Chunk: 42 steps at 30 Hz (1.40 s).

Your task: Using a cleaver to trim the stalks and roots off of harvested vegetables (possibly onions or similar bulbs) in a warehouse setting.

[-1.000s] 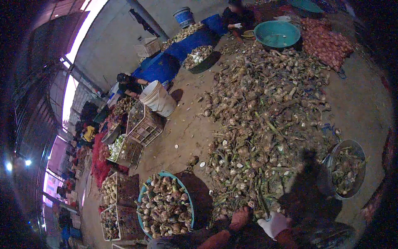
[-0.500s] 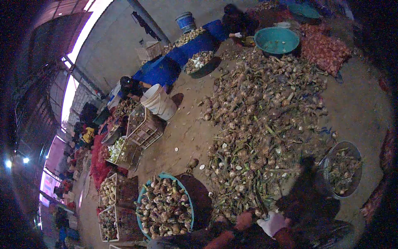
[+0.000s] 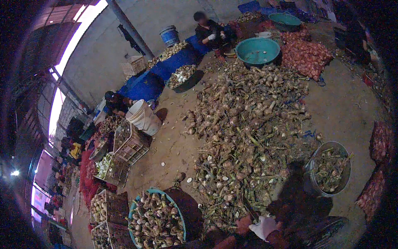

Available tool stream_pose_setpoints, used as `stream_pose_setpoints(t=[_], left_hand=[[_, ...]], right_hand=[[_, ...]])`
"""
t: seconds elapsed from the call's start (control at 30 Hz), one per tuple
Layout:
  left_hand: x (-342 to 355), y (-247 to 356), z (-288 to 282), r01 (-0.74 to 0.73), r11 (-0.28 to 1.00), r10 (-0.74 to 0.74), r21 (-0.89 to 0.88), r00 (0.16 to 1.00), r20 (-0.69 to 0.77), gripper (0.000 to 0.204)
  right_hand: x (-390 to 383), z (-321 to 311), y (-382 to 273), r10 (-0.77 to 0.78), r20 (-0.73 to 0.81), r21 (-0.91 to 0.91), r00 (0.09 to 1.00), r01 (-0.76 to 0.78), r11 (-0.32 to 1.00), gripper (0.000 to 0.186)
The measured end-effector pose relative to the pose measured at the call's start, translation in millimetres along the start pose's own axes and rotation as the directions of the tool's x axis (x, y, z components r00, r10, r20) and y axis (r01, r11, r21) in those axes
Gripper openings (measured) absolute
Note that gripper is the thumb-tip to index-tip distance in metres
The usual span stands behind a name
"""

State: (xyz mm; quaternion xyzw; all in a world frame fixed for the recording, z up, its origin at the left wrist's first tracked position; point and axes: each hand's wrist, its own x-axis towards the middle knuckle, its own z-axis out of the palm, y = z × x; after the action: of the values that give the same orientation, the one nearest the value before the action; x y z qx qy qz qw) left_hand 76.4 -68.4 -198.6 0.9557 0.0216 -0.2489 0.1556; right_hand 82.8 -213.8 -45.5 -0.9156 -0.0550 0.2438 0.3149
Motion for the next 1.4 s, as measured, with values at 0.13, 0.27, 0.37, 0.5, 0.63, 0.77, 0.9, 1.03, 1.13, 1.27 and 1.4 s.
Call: stream_pose_setpoints(t=[0.13,0.27,0.37,0.5,0.63,0.77,0.9,1.03,1.13,1.27,1.4], left_hand=[[-11.9,-2.3,-5.1,-0.021,0.993,0.029,-0.115,0.997,0.068,0.036],[-24.5,-4.6,-36.2,-0.293,0.815,0.26,-0.5,0.956,-0.136,0.029],[-30.6,-0.3,-69.0,-0.253,0.587,0.227,-0.769,0.963,-0.144,0.048],[-40.2,9.2,-106.5,-0.186,0.328,0.202,-0.926,0.972,-0.123,0.061],[-67.1,-2.5,-131.4,-0.37,0.665,0.176,-0.648,0.922,-0.345,0.064],[-114.8,31.5,-171.4,-0.477,0.686,0.314,-0.549,0.875,-0.368,0.062],[-155.5,48.7,-197.7,-0.197,0.477,0.169,-0.856,0.977,-0.131,0.072],[-162.1,31.7,-181.2,-0.255,0.443,0.165,-0.86,0.966,-0.202,0.078],[-182.0,56.1,-213.4,0.061,0.401,0.009,-0.914,0.997,0.071,0.058],[-174.8,24.1,-183.9,-0.226,0.369,-0.056,-0.901,0.963,-0.264,0.049],[-168.5,9.1,-171.6,-0.089,0.553,-0.071,-0.828,0.986,-0.153,0.044]], right_hand=[[-2.2,-4.0,-6.3,0.019,0.029,0.011,0.999,-0.02,1.0,0.042],[-3.4,-5.8,-7.0,0.009,-0.064,0.026,0.998,-0.007,1.0,0.04],[-5.4,-20.8,-17.1,-0.051,-0.073,0.126,0.996,0.06,0.99,0.037],[5.0,-11.6,-5.1,-0.073,-0.337,0.321,0.939,0.187,0.929,0.023],[-5.0,-35.9,-33.7,0.161,-0.207,0.715,0.965,0.037,0.698,0.023],[-6.6,-28.4,-12.3,-0.026,-0.091,0.978,0.996,0.094,0.186,0.02],[-30.5,-47.6,-11.6,-0.239,-0.051,0.925,0.97,0.136,0.355,0.032],[-46.7,-54.1,-42.8,-0.382,0.028,0.958,0.924,0.084,0.273,0.039],[-33.6,-40.9,-27.1,-0.343,0.026,0.763,0.939,0.203,0.614,0.032],[-36.4,-49.4,-46.9,-0.322,-0.089,0.289,0.943,0.334,0.897,0.027],[-42.7,-44.9,-40.2,-0.497,-0.174,-0.003,0.85,0.504,0.864,0.021]])
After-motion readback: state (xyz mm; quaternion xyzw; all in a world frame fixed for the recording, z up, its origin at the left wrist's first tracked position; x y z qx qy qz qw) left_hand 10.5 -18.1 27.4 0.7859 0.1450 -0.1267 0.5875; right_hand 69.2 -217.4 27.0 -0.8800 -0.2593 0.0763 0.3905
